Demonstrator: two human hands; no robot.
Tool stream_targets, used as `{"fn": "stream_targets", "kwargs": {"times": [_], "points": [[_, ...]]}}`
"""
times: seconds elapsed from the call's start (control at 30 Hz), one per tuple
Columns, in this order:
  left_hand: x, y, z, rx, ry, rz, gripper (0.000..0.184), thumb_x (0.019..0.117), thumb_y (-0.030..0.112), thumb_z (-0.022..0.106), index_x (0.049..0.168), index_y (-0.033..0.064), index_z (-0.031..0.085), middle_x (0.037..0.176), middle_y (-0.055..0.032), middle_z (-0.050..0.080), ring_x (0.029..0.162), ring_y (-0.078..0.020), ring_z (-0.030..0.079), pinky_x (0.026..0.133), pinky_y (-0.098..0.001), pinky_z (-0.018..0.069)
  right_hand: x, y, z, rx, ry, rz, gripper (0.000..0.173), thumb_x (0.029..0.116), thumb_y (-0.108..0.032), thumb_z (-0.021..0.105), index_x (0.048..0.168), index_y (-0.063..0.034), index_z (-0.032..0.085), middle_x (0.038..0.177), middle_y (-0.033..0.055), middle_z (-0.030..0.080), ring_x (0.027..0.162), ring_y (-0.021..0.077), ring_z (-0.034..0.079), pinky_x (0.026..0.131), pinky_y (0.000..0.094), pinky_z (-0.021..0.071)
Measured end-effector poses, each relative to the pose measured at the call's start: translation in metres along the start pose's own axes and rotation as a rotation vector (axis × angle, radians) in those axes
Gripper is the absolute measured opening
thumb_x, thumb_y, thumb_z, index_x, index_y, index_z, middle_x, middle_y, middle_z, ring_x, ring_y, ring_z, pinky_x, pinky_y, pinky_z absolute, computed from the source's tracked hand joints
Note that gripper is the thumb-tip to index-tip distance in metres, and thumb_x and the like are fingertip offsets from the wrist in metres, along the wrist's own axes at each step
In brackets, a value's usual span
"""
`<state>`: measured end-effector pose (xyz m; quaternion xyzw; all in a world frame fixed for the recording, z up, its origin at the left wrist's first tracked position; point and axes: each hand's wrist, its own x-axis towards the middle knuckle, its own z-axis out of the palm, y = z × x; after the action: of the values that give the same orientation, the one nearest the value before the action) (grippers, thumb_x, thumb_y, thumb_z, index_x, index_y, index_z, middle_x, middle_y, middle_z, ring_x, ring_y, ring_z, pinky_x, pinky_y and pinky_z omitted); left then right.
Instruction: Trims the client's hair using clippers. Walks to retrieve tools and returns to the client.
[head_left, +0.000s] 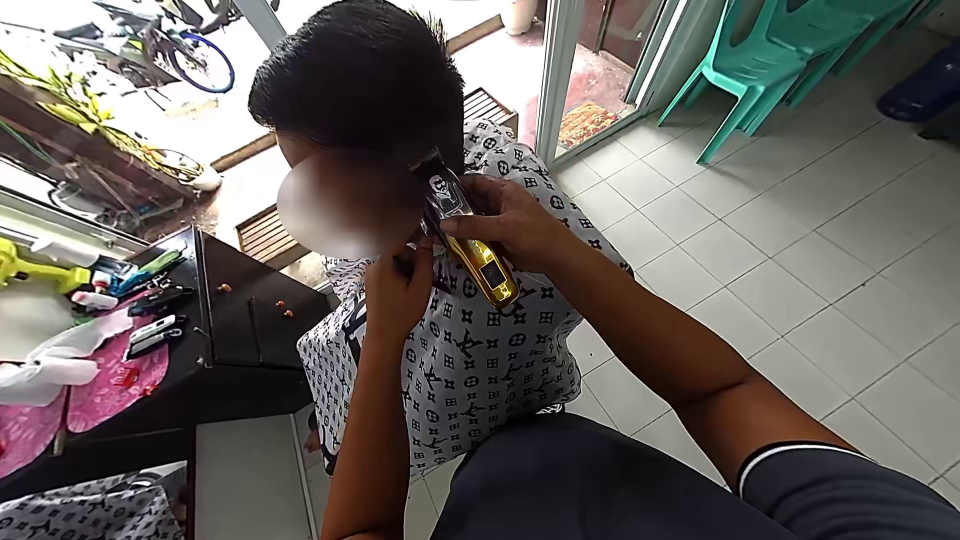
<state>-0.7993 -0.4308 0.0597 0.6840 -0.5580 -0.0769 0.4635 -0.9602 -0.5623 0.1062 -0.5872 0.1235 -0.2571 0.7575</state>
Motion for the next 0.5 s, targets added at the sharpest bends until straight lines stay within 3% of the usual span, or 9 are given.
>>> {"fn": "stream_targets", "kwargs": {"times": [0.1,0.27,0.4,0.5], "points": [[0.0004,-0.0009,-0.0020,0.003,-0.008,-0.007,0.040,0.1074,0.023,0.049,0.144,0.0088,0.054,0.067,0.0015,0.061,0.054,-0.0045,0.058,0.053,-0.0224,0.0513,-0.0036,0.0042,-0.0011,0.095,-0.006,0.093,0.041,0.0922,-0.009,0.068,0.129,0.0012,0.052,0.102,0.0132,0.069,0.083,0.0214,0.072,0.073,0.0371,0.0634],[0.0008,-0.0016,-0.0012,-0.019,-0.009,-0.014,0.041,0.1086,0.025,0.050,0.147,0.0111,0.053,0.067,0.0014,0.062,0.053,-0.0042,0.058,0.053,-0.0225,0.0511,-0.0009,-0.0005,0.0026,0.125,-0.011,-0.001,0.048,0.0913,-0.012,0.068,0.133,0.0011,0.049,0.107,0.0143,0.068,0.088,0.0234,0.072,0.075,0.0394,0.0640],[0.0013,-0.0037,-0.0020,-0.021,-0.012,0.007,0.040,0.1068,0.021,0.049,0.145,0.0095,0.054,0.067,0.0011,0.062,0.055,-0.0048,0.060,0.055,-0.0234,0.0530,-0.0046,0.0010,0.0016,0.165,-0.002,0.101,0.039,0.0920,-0.010,0.067,0.127,0.0003,0.053,0.100,0.0135,0.069,0.083,0.0222,0.072,0.073,0.0381,0.0637],[0.0011,-0.0032,-0.0018,-0.020,-0.021,-0.001,0.039,0.1082,0.024,0.049,0.144,0.0120,0.054,0.068,0.0009,0.062,0.055,-0.0060,0.059,0.054,-0.0247,0.0525,-0.0027,-0.0040,0.0038,0.184,-0.006,0.045,0.041,0.0922,-0.013,0.067,0.128,0.0005,0.052,0.101,0.0132,0.069,0.083,0.0219,0.072,0.073,0.0380,0.0641]]}}
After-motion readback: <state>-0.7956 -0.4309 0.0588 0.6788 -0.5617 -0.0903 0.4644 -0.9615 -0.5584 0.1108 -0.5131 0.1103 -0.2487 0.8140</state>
